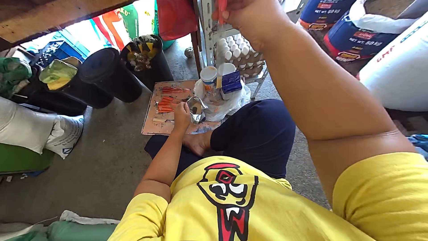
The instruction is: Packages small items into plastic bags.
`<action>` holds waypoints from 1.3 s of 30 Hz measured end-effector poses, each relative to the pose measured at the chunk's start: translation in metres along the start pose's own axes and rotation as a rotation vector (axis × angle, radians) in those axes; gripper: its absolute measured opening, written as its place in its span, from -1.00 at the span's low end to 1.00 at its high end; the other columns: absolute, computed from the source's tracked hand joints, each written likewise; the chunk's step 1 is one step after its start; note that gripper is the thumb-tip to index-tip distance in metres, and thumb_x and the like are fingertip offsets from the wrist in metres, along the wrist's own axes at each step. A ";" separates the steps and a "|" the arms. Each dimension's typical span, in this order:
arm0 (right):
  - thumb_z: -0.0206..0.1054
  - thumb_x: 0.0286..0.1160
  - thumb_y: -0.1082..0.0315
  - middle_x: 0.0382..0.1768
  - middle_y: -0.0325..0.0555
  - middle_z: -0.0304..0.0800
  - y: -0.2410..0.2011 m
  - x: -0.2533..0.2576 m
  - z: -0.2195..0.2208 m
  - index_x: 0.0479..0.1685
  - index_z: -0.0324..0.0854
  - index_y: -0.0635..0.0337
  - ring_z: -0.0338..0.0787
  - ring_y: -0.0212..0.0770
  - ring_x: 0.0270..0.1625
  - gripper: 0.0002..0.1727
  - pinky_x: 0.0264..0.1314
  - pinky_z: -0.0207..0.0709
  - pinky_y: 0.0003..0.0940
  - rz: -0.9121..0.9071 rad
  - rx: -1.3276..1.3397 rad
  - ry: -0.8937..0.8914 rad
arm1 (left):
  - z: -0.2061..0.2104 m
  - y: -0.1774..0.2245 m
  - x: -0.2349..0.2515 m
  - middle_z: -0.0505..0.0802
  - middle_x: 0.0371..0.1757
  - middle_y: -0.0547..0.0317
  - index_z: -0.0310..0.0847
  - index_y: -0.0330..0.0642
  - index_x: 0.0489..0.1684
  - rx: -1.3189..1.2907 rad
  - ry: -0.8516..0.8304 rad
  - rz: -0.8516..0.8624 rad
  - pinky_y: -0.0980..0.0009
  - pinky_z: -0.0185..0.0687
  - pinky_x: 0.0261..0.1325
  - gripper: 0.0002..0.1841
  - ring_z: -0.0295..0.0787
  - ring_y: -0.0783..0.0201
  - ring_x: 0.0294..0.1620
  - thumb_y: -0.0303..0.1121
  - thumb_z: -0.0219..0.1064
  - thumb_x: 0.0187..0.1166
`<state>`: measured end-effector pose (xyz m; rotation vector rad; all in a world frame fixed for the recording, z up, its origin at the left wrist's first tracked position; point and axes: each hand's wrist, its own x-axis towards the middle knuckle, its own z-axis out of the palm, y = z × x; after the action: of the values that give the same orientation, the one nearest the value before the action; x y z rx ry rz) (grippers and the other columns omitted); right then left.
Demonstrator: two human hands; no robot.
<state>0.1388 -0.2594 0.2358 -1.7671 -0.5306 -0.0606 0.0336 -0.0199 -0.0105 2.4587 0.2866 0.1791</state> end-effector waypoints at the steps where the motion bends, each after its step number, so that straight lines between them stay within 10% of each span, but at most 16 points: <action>1: 0.32 0.58 0.55 -0.02 -0.14 0.85 0.008 -0.001 0.000 0.10 0.69 0.29 0.83 -0.40 0.08 -0.80 0.26 0.68 -0.46 -0.009 0.025 -0.016 | 0.006 -0.003 0.000 0.78 0.14 -0.36 0.60 -0.50 0.24 -0.016 0.011 -0.014 -0.04 0.58 0.41 -0.60 0.76 -0.17 0.23 -0.32 -0.06 0.89; 31: 0.27 0.65 0.52 0.13 -0.02 0.83 0.151 -0.054 0.066 0.30 0.59 0.37 0.80 -0.39 0.16 -0.70 0.34 0.61 -0.41 0.234 0.140 -0.099 | -0.035 -0.013 -0.007 0.78 -0.26 0.08 0.54 -0.37 0.13 -0.771 0.366 -0.314 0.37 0.82 -0.08 -0.60 0.81 0.35 -0.34 -0.22 -0.13 0.95; 39: 0.30 0.62 0.52 0.12 0.03 0.84 0.163 -0.059 0.073 0.26 0.63 0.38 0.81 -0.35 0.16 -0.71 0.37 0.61 -0.36 0.213 0.082 -0.127 | -0.108 0.036 0.003 0.77 -0.30 0.22 0.48 -0.27 0.03 -0.863 0.478 -0.056 0.40 0.81 -0.11 -0.65 0.79 0.39 -0.37 -0.23 -0.17 0.95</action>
<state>0.1308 -0.2371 0.0494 -1.7450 -0.4268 0.2213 0.0214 0.0168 0.0963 1.5277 0.3806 0.7079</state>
